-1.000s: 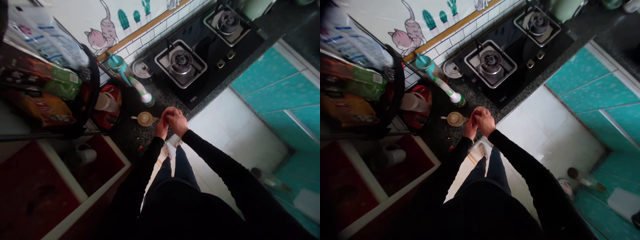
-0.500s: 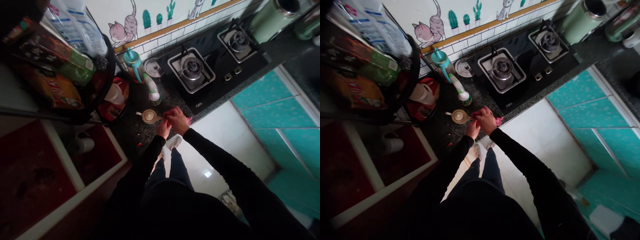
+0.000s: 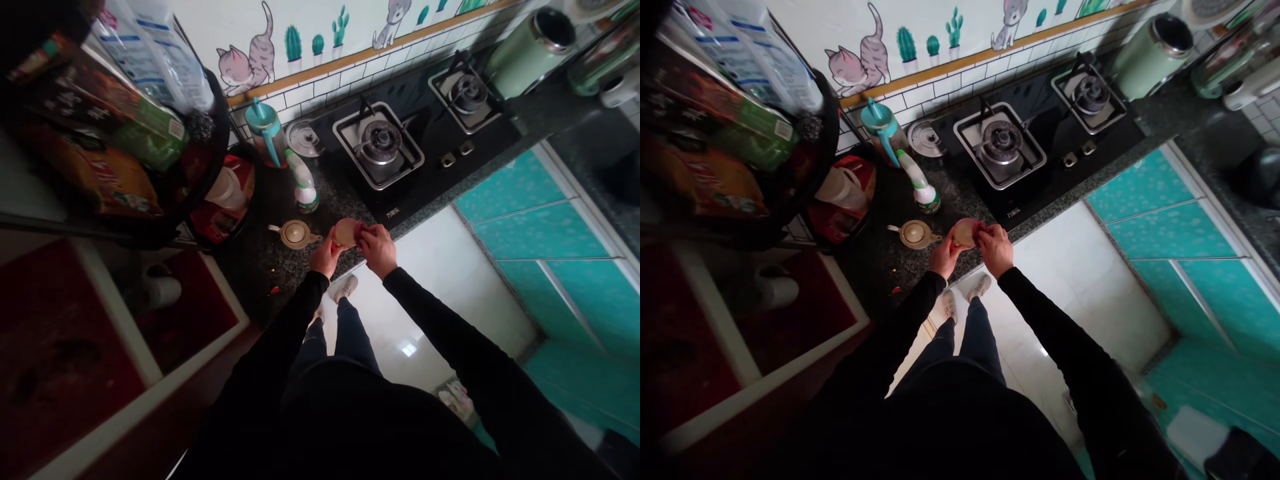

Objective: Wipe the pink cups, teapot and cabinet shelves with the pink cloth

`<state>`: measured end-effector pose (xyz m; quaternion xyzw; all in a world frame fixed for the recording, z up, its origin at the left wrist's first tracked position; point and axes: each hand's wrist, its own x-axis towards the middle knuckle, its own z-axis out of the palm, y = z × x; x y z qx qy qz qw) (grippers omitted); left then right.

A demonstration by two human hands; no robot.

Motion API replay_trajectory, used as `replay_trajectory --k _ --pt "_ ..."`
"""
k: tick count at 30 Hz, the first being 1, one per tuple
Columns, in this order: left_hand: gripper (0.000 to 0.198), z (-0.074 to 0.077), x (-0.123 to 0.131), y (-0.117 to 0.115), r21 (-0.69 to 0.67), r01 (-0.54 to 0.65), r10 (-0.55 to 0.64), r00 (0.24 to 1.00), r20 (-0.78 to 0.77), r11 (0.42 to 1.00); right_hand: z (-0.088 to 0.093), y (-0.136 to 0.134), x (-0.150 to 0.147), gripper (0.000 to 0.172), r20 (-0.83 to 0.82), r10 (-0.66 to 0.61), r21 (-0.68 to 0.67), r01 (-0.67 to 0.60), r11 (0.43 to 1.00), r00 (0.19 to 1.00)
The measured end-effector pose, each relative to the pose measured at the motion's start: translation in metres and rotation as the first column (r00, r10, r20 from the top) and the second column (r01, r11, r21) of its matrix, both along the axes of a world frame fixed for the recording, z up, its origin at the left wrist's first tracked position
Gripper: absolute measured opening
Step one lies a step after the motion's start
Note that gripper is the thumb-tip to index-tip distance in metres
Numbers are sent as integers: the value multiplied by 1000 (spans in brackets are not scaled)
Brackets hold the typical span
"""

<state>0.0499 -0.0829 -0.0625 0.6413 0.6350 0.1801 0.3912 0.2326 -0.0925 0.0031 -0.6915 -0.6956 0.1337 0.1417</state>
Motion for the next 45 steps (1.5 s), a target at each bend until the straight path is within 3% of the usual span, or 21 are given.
replay_trajectory --k 5,7,11,15,19,21,24,26,29,33,36,39,42,45 --pt "71 1 -1 2 18 22 -22 999 -40 1000 9 34 -31 35 -58 43 -4 -43 999 997" --pt "64 1 -1 3 4 35 -35 996 -81 999 9 43 -44 34 -70 127 -28 -129 991 989" --pt "41 -1 -1 2 -32 46 -50 990 -131 998 6 24 -47 35 -51 317 -35 -319 947 947" --pt "51 -2 0 -2 5 46 -46 998 -51 999 4 2 -32 40 -9 330 -37 -330 943 944" --pt "50 -2 1 -2 -1 46 -46 998 -42 999 7 18 -33 33 -5 356 -58 -355 933 935" --pt "53 -1 2 0 -7 26 -26 998 -50 1000 7 34 -35 31 17 316 -90 -314 945 948" --pt "71 -1 4 1 3 -9 9 999 -32 1000 0 42 -27 33 41 130 -60 -127 990 991" --pt "75 -3 5 0 5 -13 13 1000 -19 1000 -8 30 -20 36 15 5 -4 -5 1000 1000" --pt "76 -8 4 0 -3 -6 6 1000 -21 1000 -19 -6 -21 39 -41 -87 35 89 995 995" --pt "71 -10 1 1 -10 17 -18 997 -76 1000 -18 -30 -43 39 -45 -55 -22 54 998 997" --pt "71 -6 1 3 -18 35 -37 994 -105 999 -8 -10 -45 38 -13 24 -34 -25 999 1000" --pt "74 -3 4 3 13 12 -11 996 -92 1000 -2 11 -30 36 -9 -39 -18 39 999 999" --pt "75 -1 5 3 17 7 -5 998 -68 1000 -1 7 -22 37 -1 -127 -27 127 992 992" --pt "72 -2 4 4 -6 32 -33 994 -99 999 0 0 -35 36 -15 -2 -55 1 998 1000"
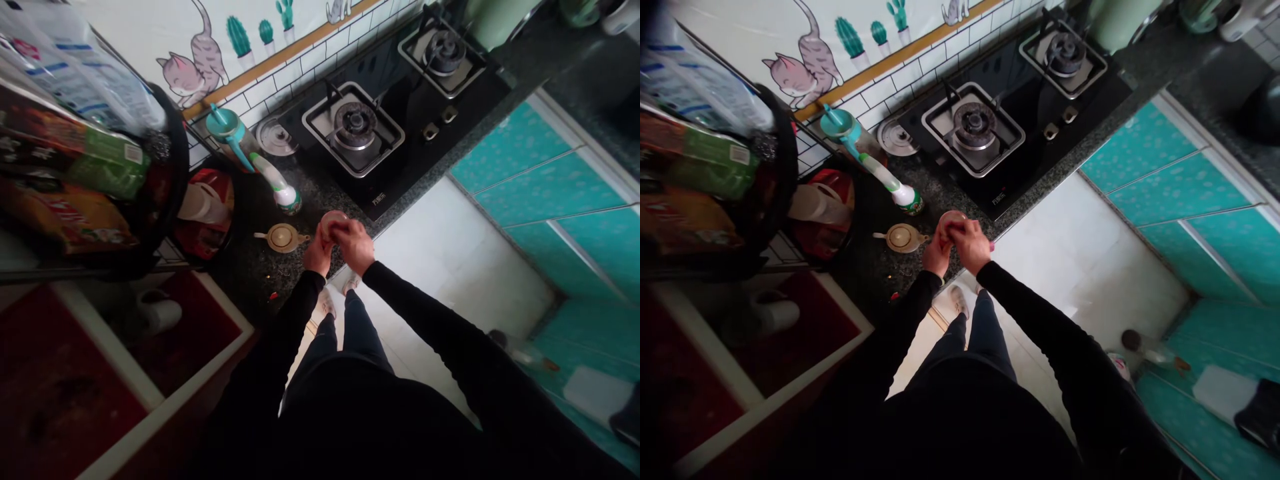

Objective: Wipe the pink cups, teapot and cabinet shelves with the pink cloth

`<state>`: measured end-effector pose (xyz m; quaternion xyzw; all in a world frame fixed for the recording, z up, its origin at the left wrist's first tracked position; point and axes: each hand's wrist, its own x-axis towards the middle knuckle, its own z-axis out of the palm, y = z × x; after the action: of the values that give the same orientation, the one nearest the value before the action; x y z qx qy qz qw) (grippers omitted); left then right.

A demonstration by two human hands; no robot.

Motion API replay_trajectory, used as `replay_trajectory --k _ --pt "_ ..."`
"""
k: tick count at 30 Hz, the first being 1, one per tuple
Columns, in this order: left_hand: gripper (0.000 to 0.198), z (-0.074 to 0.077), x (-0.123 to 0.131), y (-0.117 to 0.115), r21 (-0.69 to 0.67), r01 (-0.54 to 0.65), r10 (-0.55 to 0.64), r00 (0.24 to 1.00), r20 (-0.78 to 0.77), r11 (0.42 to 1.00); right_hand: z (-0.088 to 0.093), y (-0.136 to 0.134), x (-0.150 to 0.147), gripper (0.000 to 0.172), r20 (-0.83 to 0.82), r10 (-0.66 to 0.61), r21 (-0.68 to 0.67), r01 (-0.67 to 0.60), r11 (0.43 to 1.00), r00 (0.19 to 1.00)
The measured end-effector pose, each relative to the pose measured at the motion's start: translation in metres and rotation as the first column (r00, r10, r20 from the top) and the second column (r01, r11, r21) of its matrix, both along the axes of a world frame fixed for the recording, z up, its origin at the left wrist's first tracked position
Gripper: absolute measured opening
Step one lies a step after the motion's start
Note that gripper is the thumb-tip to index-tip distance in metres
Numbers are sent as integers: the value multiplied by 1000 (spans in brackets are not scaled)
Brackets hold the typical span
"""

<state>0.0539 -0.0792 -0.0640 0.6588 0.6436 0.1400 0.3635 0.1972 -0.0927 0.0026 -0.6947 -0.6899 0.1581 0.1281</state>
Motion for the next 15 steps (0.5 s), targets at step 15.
replay_trajectory --k 15 --pt "73 10 0 7 -26 -48 47 999 -11 999 3 -10 63 35 -478 -417 -205 363 909 773"
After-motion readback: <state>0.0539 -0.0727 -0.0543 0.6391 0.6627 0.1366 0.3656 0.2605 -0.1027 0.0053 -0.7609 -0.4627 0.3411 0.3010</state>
